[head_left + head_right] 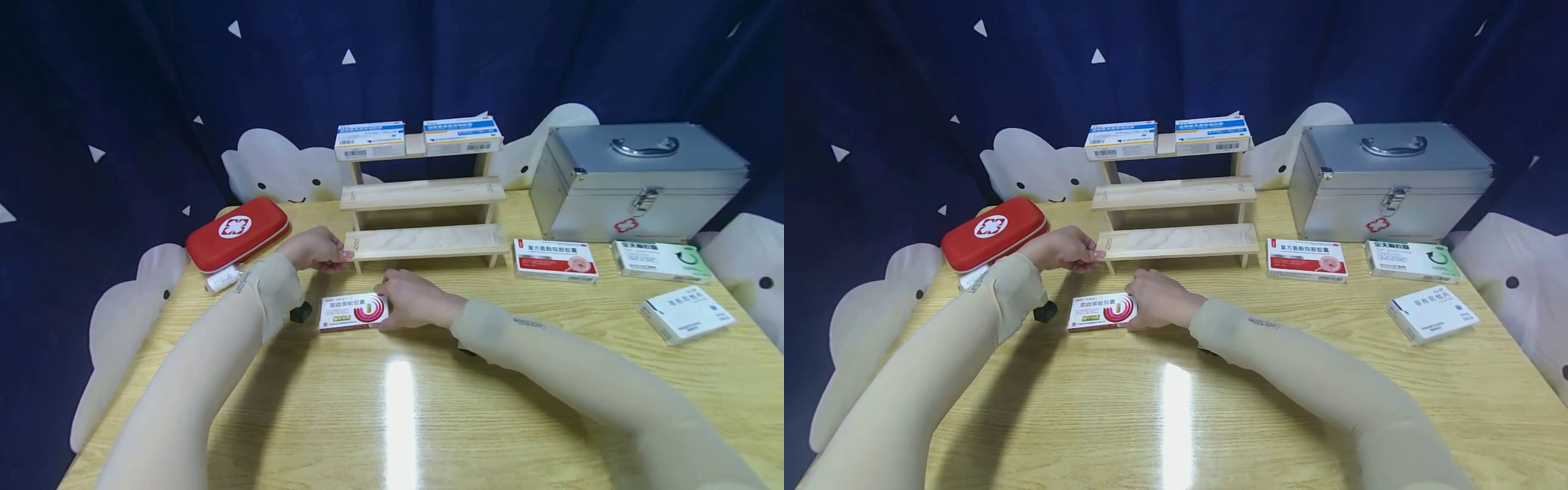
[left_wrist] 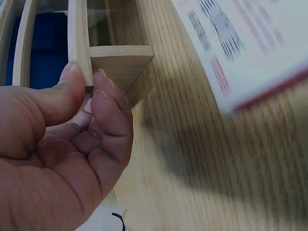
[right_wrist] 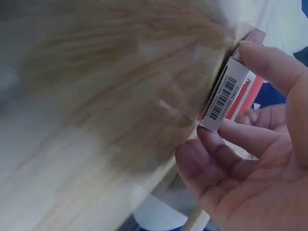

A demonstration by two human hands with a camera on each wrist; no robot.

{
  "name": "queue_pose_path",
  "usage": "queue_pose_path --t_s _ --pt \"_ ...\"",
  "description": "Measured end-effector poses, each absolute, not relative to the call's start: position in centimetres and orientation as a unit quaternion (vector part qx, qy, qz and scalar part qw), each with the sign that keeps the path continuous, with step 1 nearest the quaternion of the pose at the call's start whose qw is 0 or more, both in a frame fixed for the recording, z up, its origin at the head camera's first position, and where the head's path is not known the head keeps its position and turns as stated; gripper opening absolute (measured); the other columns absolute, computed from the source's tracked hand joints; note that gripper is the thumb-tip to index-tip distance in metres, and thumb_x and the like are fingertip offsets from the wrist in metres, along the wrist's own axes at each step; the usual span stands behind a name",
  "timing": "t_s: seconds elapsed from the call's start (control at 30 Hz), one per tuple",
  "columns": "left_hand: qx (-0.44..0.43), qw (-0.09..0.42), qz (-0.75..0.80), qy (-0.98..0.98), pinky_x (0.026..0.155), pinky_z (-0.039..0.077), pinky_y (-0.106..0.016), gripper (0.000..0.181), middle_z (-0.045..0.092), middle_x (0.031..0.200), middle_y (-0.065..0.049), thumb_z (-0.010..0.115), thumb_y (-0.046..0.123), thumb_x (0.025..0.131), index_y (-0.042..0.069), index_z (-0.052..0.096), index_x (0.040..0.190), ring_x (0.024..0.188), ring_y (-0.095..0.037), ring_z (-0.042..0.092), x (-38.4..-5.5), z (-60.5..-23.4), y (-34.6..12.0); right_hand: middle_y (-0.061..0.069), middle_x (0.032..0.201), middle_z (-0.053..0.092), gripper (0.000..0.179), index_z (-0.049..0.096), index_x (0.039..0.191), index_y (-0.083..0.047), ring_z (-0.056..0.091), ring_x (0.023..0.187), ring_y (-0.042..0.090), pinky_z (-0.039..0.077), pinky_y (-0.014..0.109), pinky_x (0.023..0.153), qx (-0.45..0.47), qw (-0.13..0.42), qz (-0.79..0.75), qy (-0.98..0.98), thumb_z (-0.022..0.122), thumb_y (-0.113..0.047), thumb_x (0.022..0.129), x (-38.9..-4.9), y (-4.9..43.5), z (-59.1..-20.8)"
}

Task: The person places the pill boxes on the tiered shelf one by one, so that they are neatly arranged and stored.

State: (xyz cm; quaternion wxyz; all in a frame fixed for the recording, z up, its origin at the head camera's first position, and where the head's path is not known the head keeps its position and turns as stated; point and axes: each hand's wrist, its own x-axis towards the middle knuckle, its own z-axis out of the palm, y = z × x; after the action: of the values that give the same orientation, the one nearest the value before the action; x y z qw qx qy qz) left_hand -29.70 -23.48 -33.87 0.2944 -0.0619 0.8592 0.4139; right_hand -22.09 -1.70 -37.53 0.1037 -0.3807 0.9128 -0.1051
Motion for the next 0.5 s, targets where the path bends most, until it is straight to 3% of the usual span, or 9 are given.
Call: queue_pose_path --t_s 0.23,0.37,0.5 --pt "-0.061 0.295 0.41 0.861 0.07 0.054 -0.027 0.018 0.065 0.093 -0.014 0.064 0.014 0.098 -0.002 0.055 0.098 0.071 -0.015 0.059 -29.7 -33.9 -23.5 0.002 0.109 0.057 0.065 0.064 0.129 -0.006 0.054 0.089 0.015 0.049 0.032 0.08 -0.361 0.119 -0.155 0.912 0.085 -0.038 0.076 -21.2 3.3 -36.0" --pt "-0.057 0.296 0.415 0.858 0.072 0.054 -0.028 0.018 0.064 0.093 -0.015 0.064 0.012 0.098 -0.002 0.054 0.098 0.072 -0.015 0.058 -29.7 -33.9 -23.5 0.004 0.115 0.058 0.067 0.063 0.131 -0.006 0.059 0.097 0.02 0.051 0.039 0.085 -0.337 0.11 -0.173 0.919 0.085 -0.036 0.075 -20.6 7.3 -34.8" --pt "-0.053 0.295 0.431 0.851 0.072 0.054 -0.028 0.017 0.063 0.092 -0.016 0.063 0.011 0.098 -0.003 0.053 0.097 0.07 -0.014 0.057 -29.8 -34.1 -23.6 0.007 0.116 0.059 0.066 0.064 0.13 -0.005 0.06 0.096 0.023 0.052 0.042 0.082 -0.313 0.086 -0.19 0.927 0.086 -0.031 0.073 -20.4 11.1 -33.4"
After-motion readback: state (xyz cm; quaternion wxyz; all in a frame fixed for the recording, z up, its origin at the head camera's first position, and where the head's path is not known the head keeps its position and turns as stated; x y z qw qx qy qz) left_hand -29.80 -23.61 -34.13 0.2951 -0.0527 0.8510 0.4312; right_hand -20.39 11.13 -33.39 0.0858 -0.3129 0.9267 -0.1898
